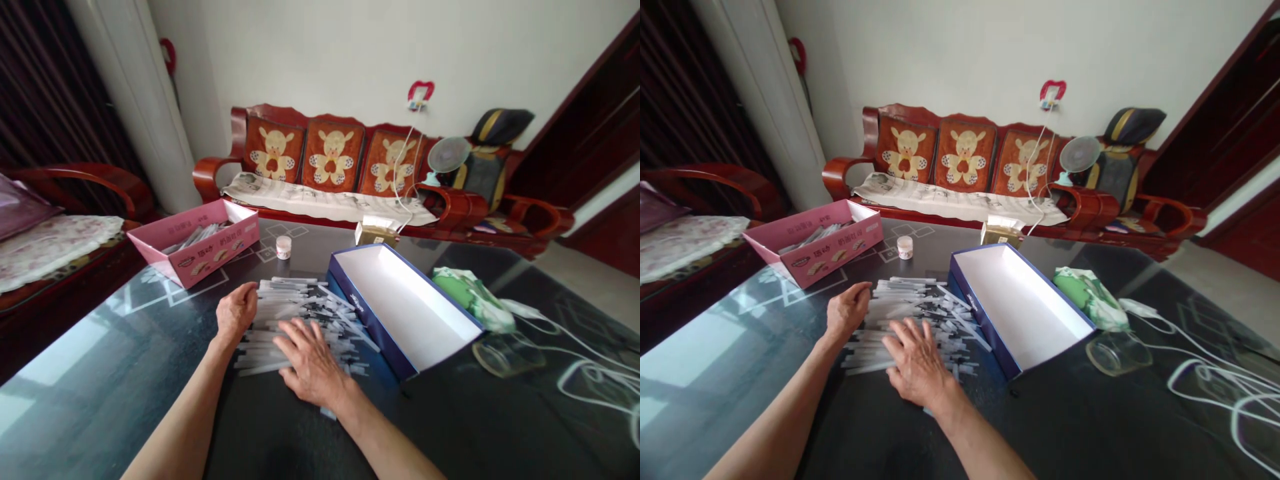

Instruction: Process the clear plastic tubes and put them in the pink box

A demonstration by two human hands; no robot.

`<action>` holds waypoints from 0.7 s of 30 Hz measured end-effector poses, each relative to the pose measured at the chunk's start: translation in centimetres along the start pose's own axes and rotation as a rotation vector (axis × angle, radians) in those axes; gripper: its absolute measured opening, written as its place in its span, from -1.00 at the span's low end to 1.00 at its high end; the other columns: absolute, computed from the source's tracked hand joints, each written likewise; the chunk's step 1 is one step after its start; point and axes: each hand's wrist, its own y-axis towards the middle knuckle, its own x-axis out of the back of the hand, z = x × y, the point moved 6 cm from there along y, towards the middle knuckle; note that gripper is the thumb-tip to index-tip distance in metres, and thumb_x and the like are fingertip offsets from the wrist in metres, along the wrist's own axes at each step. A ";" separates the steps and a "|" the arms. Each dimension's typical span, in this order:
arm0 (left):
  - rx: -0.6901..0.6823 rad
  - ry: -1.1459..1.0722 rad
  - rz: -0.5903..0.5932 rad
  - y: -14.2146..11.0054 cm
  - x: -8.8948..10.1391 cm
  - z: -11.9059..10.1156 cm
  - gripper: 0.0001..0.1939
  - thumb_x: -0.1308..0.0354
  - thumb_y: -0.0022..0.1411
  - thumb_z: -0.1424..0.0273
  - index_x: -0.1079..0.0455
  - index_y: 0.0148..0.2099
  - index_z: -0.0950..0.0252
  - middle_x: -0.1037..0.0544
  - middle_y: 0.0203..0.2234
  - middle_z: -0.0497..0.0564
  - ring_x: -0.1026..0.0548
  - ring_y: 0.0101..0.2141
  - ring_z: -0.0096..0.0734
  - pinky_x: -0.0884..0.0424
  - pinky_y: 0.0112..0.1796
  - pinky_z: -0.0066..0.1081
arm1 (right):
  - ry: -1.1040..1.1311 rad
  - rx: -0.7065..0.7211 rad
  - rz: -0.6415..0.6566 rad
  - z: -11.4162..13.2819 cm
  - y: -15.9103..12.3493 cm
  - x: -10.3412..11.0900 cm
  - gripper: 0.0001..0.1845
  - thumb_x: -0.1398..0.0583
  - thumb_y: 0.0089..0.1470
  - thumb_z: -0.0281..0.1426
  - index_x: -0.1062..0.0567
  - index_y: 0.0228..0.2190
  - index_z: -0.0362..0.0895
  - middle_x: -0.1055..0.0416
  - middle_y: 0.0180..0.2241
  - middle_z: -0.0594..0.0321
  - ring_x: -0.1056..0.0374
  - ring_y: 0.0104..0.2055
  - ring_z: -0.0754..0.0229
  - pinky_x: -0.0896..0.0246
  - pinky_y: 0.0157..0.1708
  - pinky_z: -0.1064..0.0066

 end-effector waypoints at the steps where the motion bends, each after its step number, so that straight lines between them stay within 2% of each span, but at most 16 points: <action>1: 0.050 0.011 -0.008 0.0 0.2 0.4 -0.66 0.06 0.24 0.30 -0.52 -0.10 0.18 -0.61 -0.46 -0.02 -0.54 -0.42 -0.37 -0.36 -0.36 -0.48 | 0.007 -0.016 -0.006 0.0 0.0 -0.1 -0.53 -0.18 0.07 -0.34 -0.31 0.05 -0.04 -0.16 0.23 0.12 0.04 0.27 -0.03 0.18 0.23 -0.04; 4: 0.097 -0.016 0.013 0.1 0.4 0.7 -0.67 0.04 0.23 0.29 -0.53 -0.11 0.16 -0.58 -0.56 -0.06 -0.51 -0.50 -0.41 -0.31 -0.43 -0.51 | 0.033 -0.026 0.002 -0.3 0.0 -0.5 -0.43 -0.21 0.05 -0.25 -0.27 0.10 -0.03 -0.10 0.26 0.15 0.08 0.29 -0.05 0.26 0.24 -0.09; 14: 0.107 -0.069 0.114 0.0 0.1 -0.7 -0.67 0.03 0.22 0.31 -0.53 -0.11 0.16 -0.59 -0.49 -0.04 -0.50 -0.46 -0.41 -0.28 -0.40 -0.49 | 0.065 0.066 0.106 0.1 0.1 -0.4 -0.29 -0.26 -0.03 -0.14 -0.23 0.14 0.00 -0.05 0.29 0.17 0.15 0.32 -0.04 0.44 0.27 -0.11; 21: 0.125 -0.180 -0.026 0.4 0.6 0.6 -0.69 0.00 0.20 0.31 -0.55 -0.16 0.20 -0.52 -0.59 -0.08 -0.42 -0.54 -0.49 -0.25 -0.43 -0.53 | 0.070 0.091 0.143 0.6 0.0 -0.5 -0.26 -0.26 -0.04 -0.12 -0.22 0.15 -0.02 -0.04 0.29 0.16 0.17 0.33 -0.03 0.48 0.27 -0.11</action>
